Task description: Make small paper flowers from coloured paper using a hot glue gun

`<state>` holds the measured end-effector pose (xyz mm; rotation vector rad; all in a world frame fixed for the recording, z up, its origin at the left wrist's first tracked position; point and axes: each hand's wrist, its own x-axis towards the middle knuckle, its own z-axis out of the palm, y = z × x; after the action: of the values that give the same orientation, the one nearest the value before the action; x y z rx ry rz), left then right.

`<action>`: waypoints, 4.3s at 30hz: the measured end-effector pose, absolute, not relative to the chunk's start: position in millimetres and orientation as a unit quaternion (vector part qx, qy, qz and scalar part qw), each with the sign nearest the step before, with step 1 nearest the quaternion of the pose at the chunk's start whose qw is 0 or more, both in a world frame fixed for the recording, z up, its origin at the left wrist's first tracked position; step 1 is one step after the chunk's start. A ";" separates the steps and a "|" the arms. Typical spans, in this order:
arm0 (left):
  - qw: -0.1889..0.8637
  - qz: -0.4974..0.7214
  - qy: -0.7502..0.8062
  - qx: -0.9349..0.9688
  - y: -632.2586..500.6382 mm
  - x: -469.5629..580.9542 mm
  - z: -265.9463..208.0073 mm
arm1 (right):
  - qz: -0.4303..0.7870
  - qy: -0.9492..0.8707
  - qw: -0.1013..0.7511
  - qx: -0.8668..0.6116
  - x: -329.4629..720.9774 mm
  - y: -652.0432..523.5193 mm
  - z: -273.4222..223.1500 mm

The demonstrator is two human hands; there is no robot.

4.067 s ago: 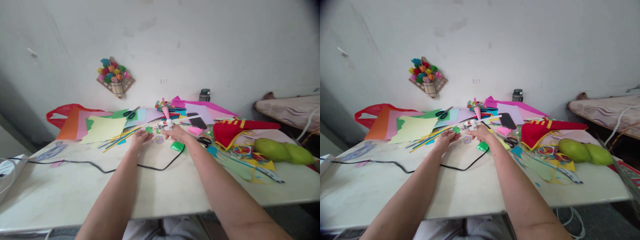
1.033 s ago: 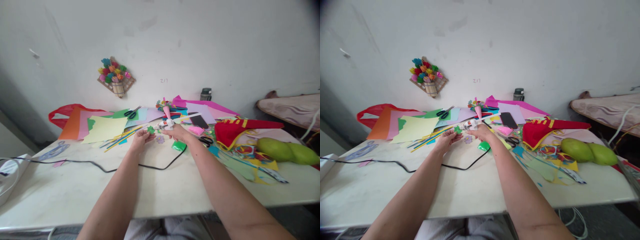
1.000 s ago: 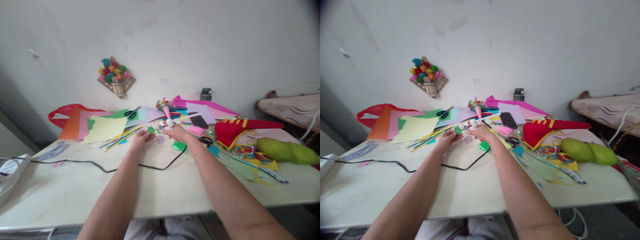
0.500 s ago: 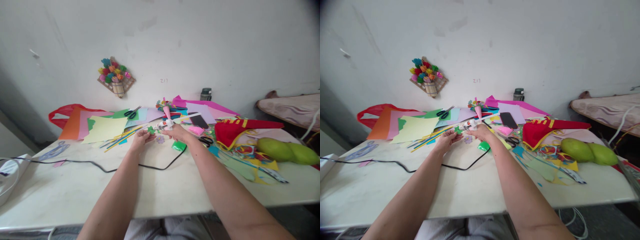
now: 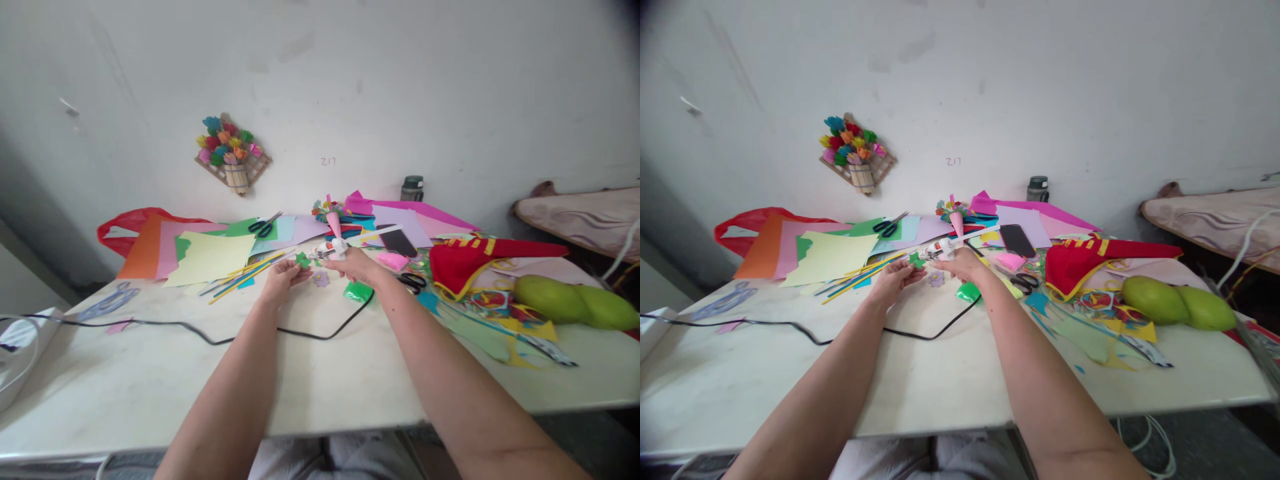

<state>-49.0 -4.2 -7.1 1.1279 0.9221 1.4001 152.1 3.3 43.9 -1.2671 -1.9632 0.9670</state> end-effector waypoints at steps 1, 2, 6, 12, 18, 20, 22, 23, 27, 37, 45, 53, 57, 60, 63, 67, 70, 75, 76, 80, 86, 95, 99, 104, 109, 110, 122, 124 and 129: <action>0.530 0.586 0.387 0.474 -3.8 -49.4 -7.7 | 0.366 -0.741 0.297 -0.479 151.6 2.7 44.6; 0.530 0.586 0.388 0.476 -3.3 -49.8 -8.2 | 0.367 -0.741 0.293 -0.480 151.3 2.1 45.3; 0.529 0.586 0.383 0.479 -1.6 -51.6 -9.6 | 0.368 -0.744 0.295 -0.474 152.5 1.9 45.1; 0.531 0.582 0.391 0.476 -2.5 -50.0 -8.7 | 0.355 -0.740 0.314 -0.477 152.9 6.4 40.7; 0.529 0.588 0.383 0.476 -2.8 -49.7 -8.4 | 0.360 -0.736 0.313 -0.480 153.6 5.1 42.4; 0.528 0.590 0.379 0.479 -2.5 -50.0 -8.3 | 0.364 -0.740 0.308 -0.475 153.8 3.2 44.2; 0.528 0.589 0.380 0.479 -2.4 -50.1 -8.1 | 0.366 -0.743 0.301 -0.472 153.1 1.8 45.6; 0.528 0.588 0.381 0.479 -2.4 -49.9 -8.0 | 0.366 -0.744 0.298 -0.472 152.5 1.5 45.9; 0.531 0.585 0.389 0.474 -2.9 -48.9 -7.3 | 0.355 -0.747 0.301 -0.475 150.1 2.9 44.7; 0.527 0.591 0.383 0.476 -3.8 -48.3 -7.0 | 0.355 -0.744 0.302 -0.478 153.7 2.7 45.4; 0.496 0.637 0.371 0.459 -2.3 -54.6 0.6 | 0.362 -0.729 0.344 -0.468 149.4 4.8 42.8; 0.377 0.765 0.343 0.394 -2.6 -74.3 27.8 | 0.164 -0.810 0.299 -0.476 128.3 9.1 31.9; 0.361 0.770 0.328 0.411 -9.5 -76.2 38.8 | 0.122 -0.866 0.210 -0.438 108.7 6.2 20.6; 0.381 0.753 0.326 0.427 -14.2 -72.0 42.9 | 0.087 -0.893 0.181 -0.403 93.0 -0.2 12.5; 0.407 0.730 0.335 0.434 -15.6 -64.6 41.3 | 0.052 -0.902 0.180 -0.388 80.9 -8.0 7.2; 0.440 0.694 0.348 0.452 -13.3 -55.1 32.4 | -0.005 -0.903 0.175 -0.391 72.1 -14.7 1.9; 0.464 0.676 0.350 0.452 -11.7 -50.2 26.3 | -0.028 -0.905 0.175 -0.388 69.2 -15.7 -1.3; 0.478 0.671 0.347 0.448 -11.9 -47.6 22.6 | -0.037 -0.899 0.190 -0.393 74.6 -8.7 3.6; 0.477 0.671 0.349 0.447 -11.9 -47.9 22.3 | -0.037 -0.892 0.199 -0.404 78.3 -5.8 6.2; 0.480 0.663 0.357 0.451 -10.6 -49.9 19.3 | -0.040 -0.857 0.223 -0.462 99.8 7.2 15.9; 0.503 0.646 0.354 0.453 -7.8 -50.8 14.0 | -0.027 -0.830 0.162 -0.533 118.1 18.5 12.5; 0.518 0.620 0.353 0.472 -11.3 -45.0 16.2 | -0.033 -0.849 0.154 -0.504 108.1 24.2 -1.2; 0.524 0.610 0.336 0.490 -9.5 -47.4 13.1 | -0.029 -0.849 0.181 -0.496 107.5 24.4 -1.1; 0.541 0.588 0.339 0.497 -9.6 -48.3 11.9 | 0.079 -0.788 0.323 -0.518 110.8 29.3 2.9; 0.553 0.580 0.353 0.482 -12.1 -43.8 14.4 | 0.356 -0.658 0.514 -0.420 114.0 30.0 10.9; 0.553 0.580 0.356 0.481 -12.5 -43.1 14.7 | 0.393 -0.639 0.533 -0.391 114.6 28.5 13.2; 0.548 0.575 0.356 0.492 -11.3 -44.3 12.0 | 0.489 -0.578 0.553 -0.347 121.4 13.8 26.3; 0.549 0.574 0.354 0.494 -11.2 -44.1 11.9 | 0.506 -0.565 0.555 -0.341 120.4 14.7 25.2; 0.550 0.573 0.352 0.495 -10.9 -43.6 11.3 | 0.552 -0.537 0.553 -0.318 119.8 15.7 24.7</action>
<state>-43.6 -10.9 11.3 1.1712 0.8324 1.3570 119.8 15.7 24.7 -0.7530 -1.2709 1.3047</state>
